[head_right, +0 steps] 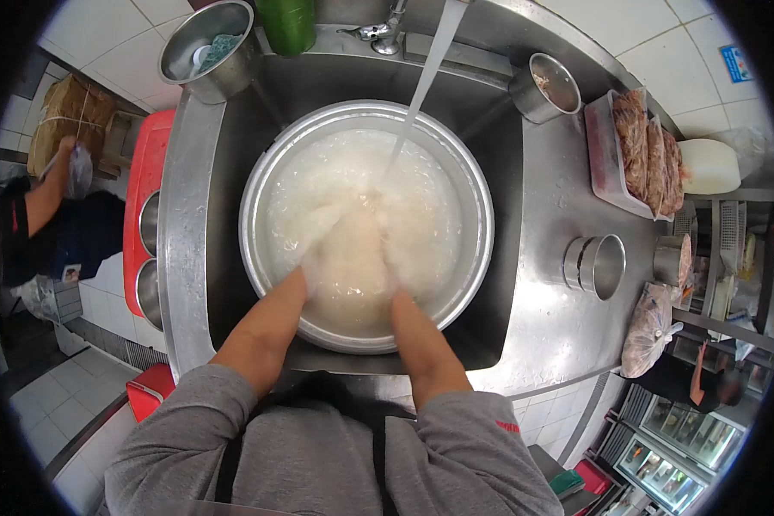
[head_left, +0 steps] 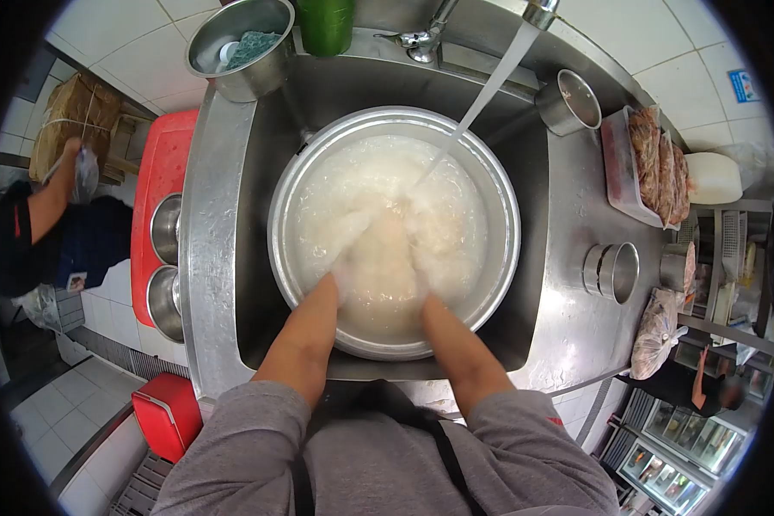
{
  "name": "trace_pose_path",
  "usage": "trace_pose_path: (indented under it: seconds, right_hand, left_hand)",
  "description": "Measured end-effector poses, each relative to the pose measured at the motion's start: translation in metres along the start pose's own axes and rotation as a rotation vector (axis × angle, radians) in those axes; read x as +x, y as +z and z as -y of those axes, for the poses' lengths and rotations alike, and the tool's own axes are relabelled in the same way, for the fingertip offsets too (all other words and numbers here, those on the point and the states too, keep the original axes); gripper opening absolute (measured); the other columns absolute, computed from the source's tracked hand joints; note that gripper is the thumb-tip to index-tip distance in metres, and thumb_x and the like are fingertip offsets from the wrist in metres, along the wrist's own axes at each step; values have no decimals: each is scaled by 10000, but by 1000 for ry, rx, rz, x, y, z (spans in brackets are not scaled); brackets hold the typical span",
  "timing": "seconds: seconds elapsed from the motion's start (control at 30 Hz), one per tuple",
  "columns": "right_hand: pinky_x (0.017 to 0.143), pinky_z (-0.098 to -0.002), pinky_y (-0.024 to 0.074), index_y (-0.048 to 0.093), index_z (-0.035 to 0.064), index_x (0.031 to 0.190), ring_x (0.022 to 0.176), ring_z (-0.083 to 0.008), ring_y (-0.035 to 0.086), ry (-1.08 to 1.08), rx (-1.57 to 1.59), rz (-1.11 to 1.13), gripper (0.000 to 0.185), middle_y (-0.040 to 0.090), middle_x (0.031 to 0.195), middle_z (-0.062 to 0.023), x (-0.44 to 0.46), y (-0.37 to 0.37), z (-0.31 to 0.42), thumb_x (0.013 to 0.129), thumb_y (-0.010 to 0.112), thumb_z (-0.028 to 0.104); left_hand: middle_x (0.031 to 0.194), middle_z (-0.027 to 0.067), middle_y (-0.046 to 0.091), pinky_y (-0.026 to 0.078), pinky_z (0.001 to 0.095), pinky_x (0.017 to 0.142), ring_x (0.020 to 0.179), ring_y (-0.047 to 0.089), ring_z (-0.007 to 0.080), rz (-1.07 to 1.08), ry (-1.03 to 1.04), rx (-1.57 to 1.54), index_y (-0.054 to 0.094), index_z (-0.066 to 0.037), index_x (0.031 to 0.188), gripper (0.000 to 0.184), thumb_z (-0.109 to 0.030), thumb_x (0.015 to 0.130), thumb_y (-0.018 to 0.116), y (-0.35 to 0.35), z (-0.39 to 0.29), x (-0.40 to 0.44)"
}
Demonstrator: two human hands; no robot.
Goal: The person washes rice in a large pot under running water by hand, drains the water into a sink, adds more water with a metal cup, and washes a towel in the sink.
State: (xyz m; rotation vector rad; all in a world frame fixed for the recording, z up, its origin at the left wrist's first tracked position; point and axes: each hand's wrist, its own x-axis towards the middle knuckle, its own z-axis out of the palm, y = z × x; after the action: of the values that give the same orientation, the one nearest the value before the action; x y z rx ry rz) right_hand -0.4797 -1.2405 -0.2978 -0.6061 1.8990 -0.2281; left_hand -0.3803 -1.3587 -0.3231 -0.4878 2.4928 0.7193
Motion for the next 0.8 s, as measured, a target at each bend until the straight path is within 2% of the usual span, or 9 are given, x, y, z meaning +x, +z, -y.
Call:
trace_pose_path:
  seconds: [0.17, 0.37, 0.43, 0.47, 0.5, 0.63, 0.7, 0.73, 0.8]
  right_hand:
    - [894, -357, 353, 474, -11, 1098, 1035, -291, 461, -67, -120, -25, 510, 499, 1095, -166, 37, 44, 34, 805, 412, 402]
    - [886, -363, 362, 501, -4, 1070, 1013, -278, 481, -150, -267, -75, 454, 520, 1063, -160, 89, -2, 18, 819, 398, 360]
    - [883, -365, 365, 510, -2, 1061, 1005, -274, 487, -177, -313, -96, 437, 527, 1052, -157, 116, -27, 27, 823, 394, 346]
    - [882, -367, 367, 515, -1, 1056, 1001, -272, 490, -191, -335, -109, 429, 531, 1047, -156, 104, -38, -9, 826, 391, 339]
    - [881, -368, 368, 519, 0, 1051, 998, -270, 494, -203, -358, -124, 421, 534, 1042, -155, 123, -50, 5, 828, 389, 332]
    - [875, -372, 374, 537, 5, 1033, 983, -262, 507, -238, -463, -170, 391, 548, 1021, -151, 158, -95, 2, 837, 380, 304]
    - [874, -373, 376, 542, 6, 1028, 979, -259, 510, -245, -491, -179, 384, 552, 1015, -150, 144, -101, 10, 840, 378, 297]
    - [860, -369, 385, 546, 27, 1034, 954, -270, 522, -191, -508, -245, 360, 563, 993, -132, 110, -113, 33, 838, 381, 280]
    - [845, -366, 394, 550, 49, 1039, 928, -281, 533, -136, -518, -318, 339, 574, 970, -115, 81, -113, 51, 836, 384, 263]
  left_hand:
    - [1088, 143, 522, 392, 371, 851, 992, 500, 284, -63, -5, -71, 504, -67, 1101, 418, -271, 735, 494, 8, -28, 17]
    - [1051, 154, 536, 391, 374, 848, 966, 507, 292, -257, 7, -223, 524, -61, 1068, 401, -264, 724, 498, 20, 35, 60]
    - [1041, 157, 540, 391, 375, 846, 958, 510, 294, -303, 11, -253, 531, -60, 1058, 394, -261, 721, 498, -6, 40, 67]
    - [1015, 160, 549, 406, 378, 823, 933, 519, 303, -282, 8, -155, 552, -51, 1013, 363, -247, 711, 500, -45, 28, 60]
    - [989, 164, 557, 420, 382, 800, 908, 529, 311, -262, 6, -58, 573, -43, 968, 335, -233, 702, 501, -71, 22, 61]
    - [968, 172, 564, 432, 387, 774, 899, 539, 315, -263, 68, 11, 600, -19, 882, 278, -181, 687, 487, -104, 21, 97]
    - [920, 169, 580, 434, 393, 775, 896, 545, 313, -5, -35, 25, 614, -42, 847, 232, -124, 705, 450, -150, 0, 76]
    - [920, 169, 580, 434, 393, 775, 896, 545, 313, -4, -35, 23, 614, -42, 847, 232, -124, 705, 450, -147, 1, 79]
    - [1095, 146, 504, 409, 402, 811, 977, 509, 277, 70, -105, 242, 517, -84, 1072, 315, -144, 772, 439, -131, 5, 89]
